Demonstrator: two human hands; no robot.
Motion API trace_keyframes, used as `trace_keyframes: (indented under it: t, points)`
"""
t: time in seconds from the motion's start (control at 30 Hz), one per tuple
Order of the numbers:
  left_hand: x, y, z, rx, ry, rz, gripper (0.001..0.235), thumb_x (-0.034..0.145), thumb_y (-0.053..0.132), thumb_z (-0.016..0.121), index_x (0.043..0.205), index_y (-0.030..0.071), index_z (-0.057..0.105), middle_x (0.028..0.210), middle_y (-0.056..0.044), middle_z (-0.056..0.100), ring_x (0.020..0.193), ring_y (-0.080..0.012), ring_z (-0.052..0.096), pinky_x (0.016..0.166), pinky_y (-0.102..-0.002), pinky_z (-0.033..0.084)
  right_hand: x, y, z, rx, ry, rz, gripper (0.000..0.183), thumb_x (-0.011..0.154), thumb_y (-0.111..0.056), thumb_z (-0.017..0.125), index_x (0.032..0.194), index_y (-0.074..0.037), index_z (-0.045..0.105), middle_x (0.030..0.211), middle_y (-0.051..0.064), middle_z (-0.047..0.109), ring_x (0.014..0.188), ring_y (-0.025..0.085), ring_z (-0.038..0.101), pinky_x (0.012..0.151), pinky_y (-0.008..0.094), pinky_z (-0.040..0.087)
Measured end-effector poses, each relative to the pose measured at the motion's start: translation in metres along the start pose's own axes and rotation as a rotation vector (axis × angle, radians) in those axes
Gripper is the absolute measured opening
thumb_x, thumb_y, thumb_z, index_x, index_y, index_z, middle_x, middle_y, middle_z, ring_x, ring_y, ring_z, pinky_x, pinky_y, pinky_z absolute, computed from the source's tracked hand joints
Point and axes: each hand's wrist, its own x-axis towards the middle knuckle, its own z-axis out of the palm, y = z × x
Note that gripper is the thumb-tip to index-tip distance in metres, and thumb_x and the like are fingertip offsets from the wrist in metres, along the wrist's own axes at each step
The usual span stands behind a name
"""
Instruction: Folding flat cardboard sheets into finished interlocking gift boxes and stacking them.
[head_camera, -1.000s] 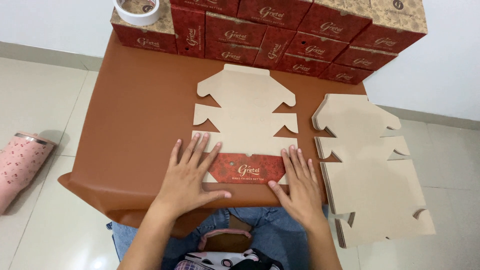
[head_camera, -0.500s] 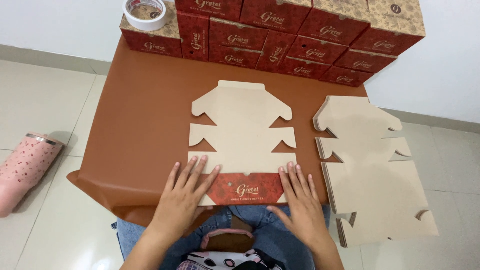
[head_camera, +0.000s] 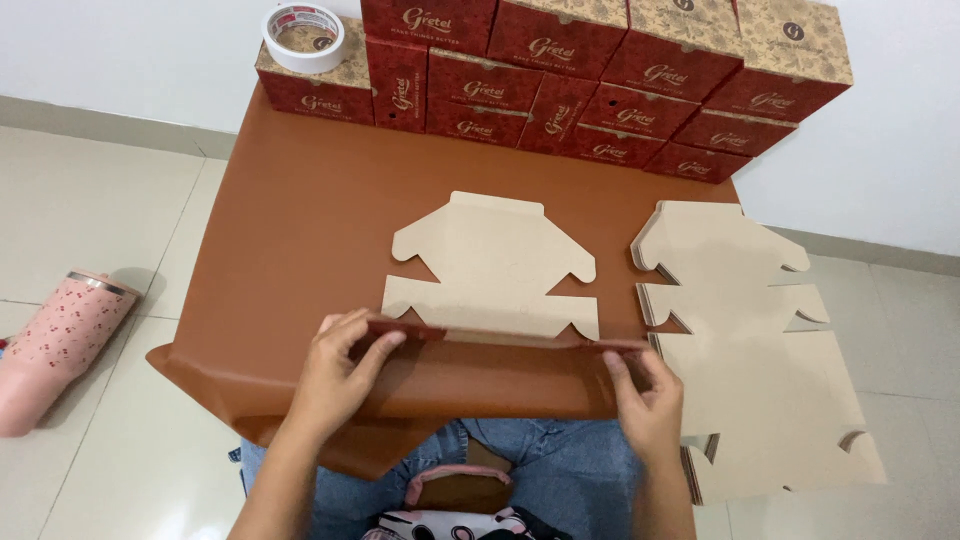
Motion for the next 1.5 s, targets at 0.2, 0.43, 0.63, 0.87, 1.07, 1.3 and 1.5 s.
trace_keyframes:
  t: [0.2,0.43,0.63,0.87,1.07,1.3,1.5]
  points:
    - [0.036,-0.046,0.037,0.334,0.115,0.032,0.03,0.093,0.045,0.07,0.095,0.014,0.069,0.085,-0.004,0.068,0.089,-0.028,0.065,0.084,-0.043,0.042,0.036,0.021,0.032,-0.11,0.117,-0.03,0.046,0.091,-0.009,0.075,0.133,-0.008,0.058,0.091,0.014,0.074,0.09,0.025,0.064,0.094,0.039,0.049]
    - [0.038,-0.03,0.041,0.575,0.047,-0.064,0.032,0.088,0.041,0.074,0.105,0.015,0.069,0.101,-0.004,0.059,0.102,-0.0284,0.054,0.092,-0.047,0.038,0.044,0.023,0.042,-0.384,0.095,-0.18,0.052,0.086,-0.011,0.078,0.135,-0.008,0.061,0.095,0.015,0.072,0.094,0.031,0.065,0.088,0.04,0.053]
    - [0.037,-0.011,0.041,0.633,-0.007,0.31,0.069,0.091,0.013,0.064,0.156,0.017,0.039,0.15,-0.018,0.045,0.145,-0.0377,0.034,0.115,-0.06,0.02,0.029,-0.013,0.059,-0.662,-0.208,-0.34,0.039,0.102,-0.011,0.05,0.14,-0.006,0.059,0.15,0.023,0.049,0.146,0.039,0.036,0.119,0.058,0.02]
    - [0.035,-0.031,0.053,0.699,-0.192,0.235,0.055,0.103,0.027,0.038,0.156,0.013,0.037,0.162,-0.008,0.037,0.151,-0.0234,0.027,0.121,-0.054,0.01,0.013,-0.044,0.124,-0.751,-0.711,-0.425,0.076,0.105,-0.049,0.03,0.158,0.002,0.016,0.166,0.027,0.012,0.154,0.04,0.006,0.122,0.054,0.002]
    - [0.036,-0.032,0.052,0.709,-0.184,0.242,0.056,0.103,0.027,0.037,0.155,0.007,0.035,0.163,-0.01,0.035,0.152,-0.0226,0.025,0.122,-0.053,0.008,0.035,-0.042,0.151,-0.704,-0.773,-0.535,0.072,0.106,-0.048,0.025,0.159,-0.001,0.018,0.168,0.022,0.012,0.155,0.035,0.008,0.124,0.049,0.004]
    - [0.038,-0.045,0.06,0.759,-0.178,0.238,0.059,0.104,0.032,0.034,0.157,0.009,0.031,0.165,-0.008,0.03,0.152,-0.0209,0.023,0.122,-0.053,0.008,0.058,-0.059,0.12,-0.799,-0.67,-0.183,0.068,0.105,-0.043,0.016,0.162,-0.007,0.007,0.17,0.015,0.001,0.157,0.027,-0.001,0.124,0.045,-0.003]
    - [0.038,-0.042,0.06,0.766,-0.204,0.214,0.066,0.103,0.048,0.034,0.158,0.01,0.03,0.165,-0.008,0.029,0.153,-0.0201,0.022,0.123,-0.053,0.006,0.074,0.002,0.073,-0.876,-0.497,-0.163,0.069,0.107,-0.045,0.023,0.162,-0.005,0.01,0.169,0.019,0.008,0.156,0.032,0.004,0.125,0.048,0.003]
